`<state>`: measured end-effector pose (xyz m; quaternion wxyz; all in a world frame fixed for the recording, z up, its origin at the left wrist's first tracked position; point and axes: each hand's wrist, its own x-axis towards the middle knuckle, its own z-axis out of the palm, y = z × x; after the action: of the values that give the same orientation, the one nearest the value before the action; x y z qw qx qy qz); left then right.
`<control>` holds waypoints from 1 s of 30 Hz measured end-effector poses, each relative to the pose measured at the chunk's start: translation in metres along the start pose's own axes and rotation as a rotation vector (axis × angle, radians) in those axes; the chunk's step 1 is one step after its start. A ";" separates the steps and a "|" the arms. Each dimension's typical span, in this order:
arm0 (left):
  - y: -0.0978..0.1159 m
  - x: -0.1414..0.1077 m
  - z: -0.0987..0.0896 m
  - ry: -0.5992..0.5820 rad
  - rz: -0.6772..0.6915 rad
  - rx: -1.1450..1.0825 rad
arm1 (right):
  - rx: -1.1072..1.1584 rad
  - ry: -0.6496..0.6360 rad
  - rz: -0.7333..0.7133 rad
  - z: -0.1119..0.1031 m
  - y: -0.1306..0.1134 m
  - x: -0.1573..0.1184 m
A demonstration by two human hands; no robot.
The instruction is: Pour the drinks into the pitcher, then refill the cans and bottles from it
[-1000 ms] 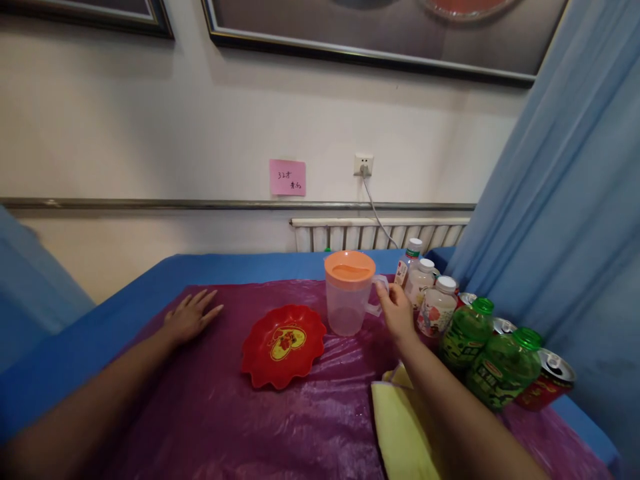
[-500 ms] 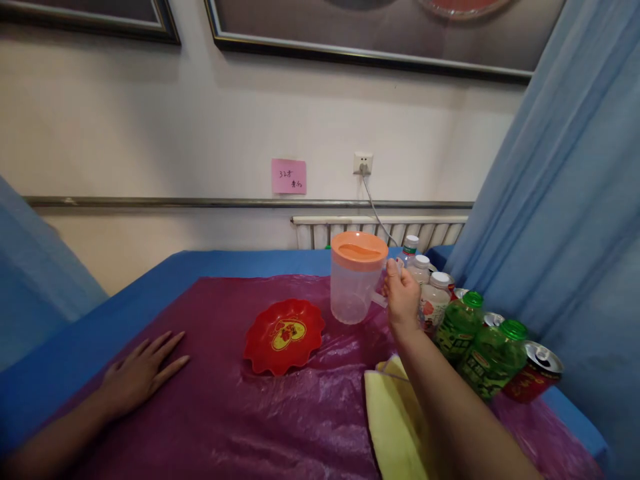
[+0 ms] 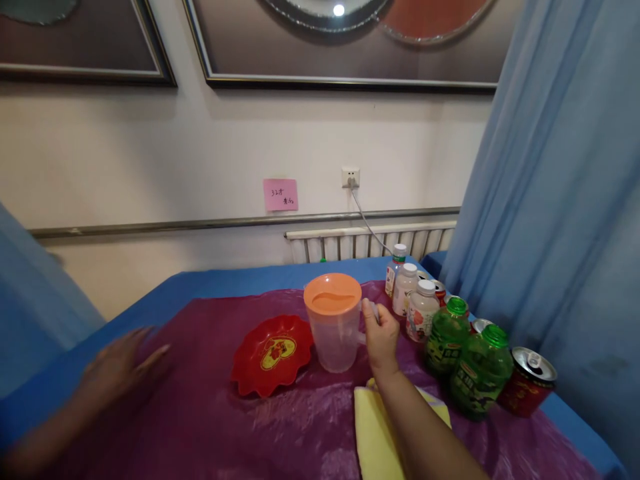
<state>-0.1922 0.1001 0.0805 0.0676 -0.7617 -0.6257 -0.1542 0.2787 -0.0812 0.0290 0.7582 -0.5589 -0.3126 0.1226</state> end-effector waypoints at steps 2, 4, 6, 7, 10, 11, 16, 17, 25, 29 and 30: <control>0.071 0.006 -0.033 0.093 0.221 -0.099 | -0.030 0.005 -0.015 -0.001 0.002 0.000; 0.153 0.007 -0.064 0.106 0.449 -0.195 | -0.094 0.013 -0.061 -0.001 0.002 0.001; 0.230 0.007 -0.087 0.026 0.747 -0.275 | -0.147 0.023 -0.109 0.000 0.001 0.002; 0.262 0.009 -0.095 -0.011 0.880 -0.297 | -0.163 0.028 -0.125 0.000 0.001 0.003; 0.331 0.021 -0.101 -0.129 1.104 -0.234 | -0.182 0.037 -0.144 0.003 -0.001 0.004; 0.344 0.027 -0.099 -0.191 1.146 -0.180 | -0.189 0.035 -0.149 0.004 -0.001 0.005; 0.366 0.047 -0.082 -0.288 1.187 -0.104 | -0.213 0.016 -0.160 0.004 0.001 0.006; 0.366 0.049 -0.081 -0.294 1.186 -0.120 | -0.217 0.015 -0.161 0.004 0.002 0.006; 0.355 0.063 -0.133 -0.278 0.995 -0.488 | -0.230 0.012 -0.179 0.003 0.001 0.006; 0.300 0.057 -0.145 -0.343 0.739 -0.571 | -0.229 0.014 -0.180 0.001 0.000 0.004; 0.276 0.053 -0.140 -0.384 0.643 -0.615 | -0.230 0.012 -0.178 0.000 0.000 0.003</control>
<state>0.0650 0.0502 0.2545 -0.2334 -0.9158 -0.2853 -0.1598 0.2814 -0.0794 0.0299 0.6989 -0.6129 -0.3683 0.0151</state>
